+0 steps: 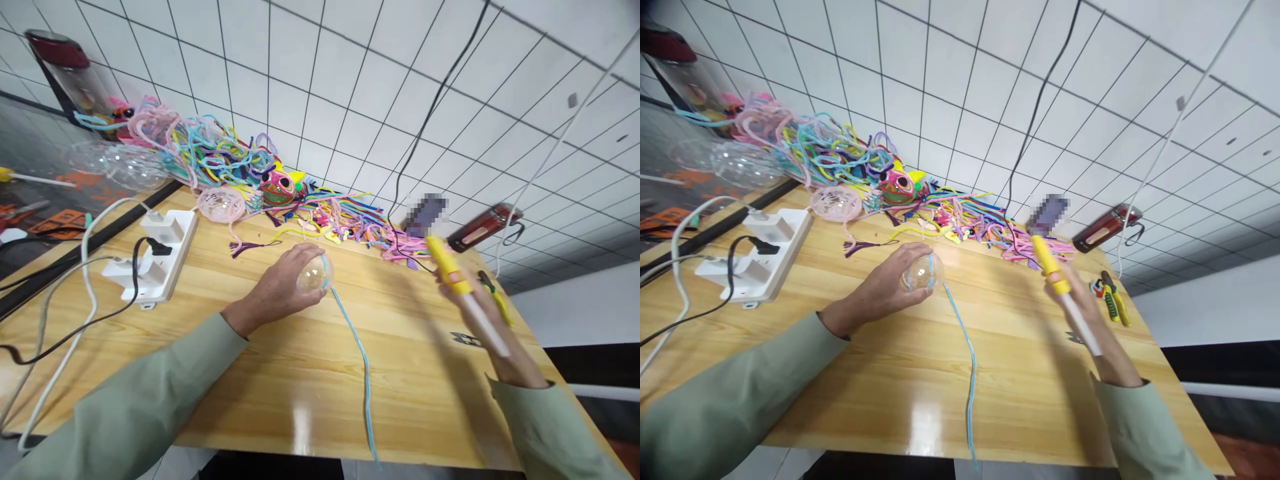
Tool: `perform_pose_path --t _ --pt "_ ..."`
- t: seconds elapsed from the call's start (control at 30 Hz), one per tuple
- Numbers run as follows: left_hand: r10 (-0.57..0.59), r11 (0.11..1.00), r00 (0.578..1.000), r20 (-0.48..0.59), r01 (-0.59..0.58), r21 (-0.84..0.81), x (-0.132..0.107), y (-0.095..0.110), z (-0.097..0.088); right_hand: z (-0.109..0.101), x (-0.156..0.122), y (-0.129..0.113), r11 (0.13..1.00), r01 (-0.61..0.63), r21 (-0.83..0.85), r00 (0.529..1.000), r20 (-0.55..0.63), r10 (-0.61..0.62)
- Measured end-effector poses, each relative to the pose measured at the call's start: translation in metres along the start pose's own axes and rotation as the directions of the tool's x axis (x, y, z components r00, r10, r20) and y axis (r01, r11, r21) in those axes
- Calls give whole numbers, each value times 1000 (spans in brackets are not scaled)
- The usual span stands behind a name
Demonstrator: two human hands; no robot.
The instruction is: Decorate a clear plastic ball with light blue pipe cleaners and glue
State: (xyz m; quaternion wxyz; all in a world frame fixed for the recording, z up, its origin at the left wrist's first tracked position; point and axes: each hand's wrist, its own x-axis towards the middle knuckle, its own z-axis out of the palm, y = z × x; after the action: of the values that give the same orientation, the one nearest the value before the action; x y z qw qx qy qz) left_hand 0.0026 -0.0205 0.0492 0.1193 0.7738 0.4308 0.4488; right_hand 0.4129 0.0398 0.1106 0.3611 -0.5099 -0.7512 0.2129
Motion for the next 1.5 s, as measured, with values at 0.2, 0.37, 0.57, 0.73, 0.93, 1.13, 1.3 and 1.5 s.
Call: perform_pose_path --t 0.2,0.37,0.57,0.73,0.93,1.13,1.3,1.5 --pt "2 1000 1000 9 -2 1 -1 0 1 44 -36 42 979 118 -168 953 296 -64" --pt "-18 1000 1000 12 18 4 -2 -1 2 57 -34 51 996 -79 -33 968 236 84" --pt "-15 1000 1000 10 15 3 -3 -3 0 50 -30 51 846 -366 387 930 182 319" --pt "-18 1000 1000 22 17 24 -2 -2 -1 21 -22 55 732 -485 479 875 271 402" --pt "-15 998 999 28 13 58 -3 -2 -1 -9 -16 68 685 -346 641 871 -51 488" --pt "-5 997 999 32 2 80 -3 -7 1 -13 -17 88 694 -295 656 785 -248 568" --pt "15 995 999 39 -18 98 -4 -10 2 -30 -20 87 708 -285 646 748 -313 586" --pt "36 994 998 56 -41 99 -4 -8 4 -35 -23 95 753 -450 479 619 -440 650"
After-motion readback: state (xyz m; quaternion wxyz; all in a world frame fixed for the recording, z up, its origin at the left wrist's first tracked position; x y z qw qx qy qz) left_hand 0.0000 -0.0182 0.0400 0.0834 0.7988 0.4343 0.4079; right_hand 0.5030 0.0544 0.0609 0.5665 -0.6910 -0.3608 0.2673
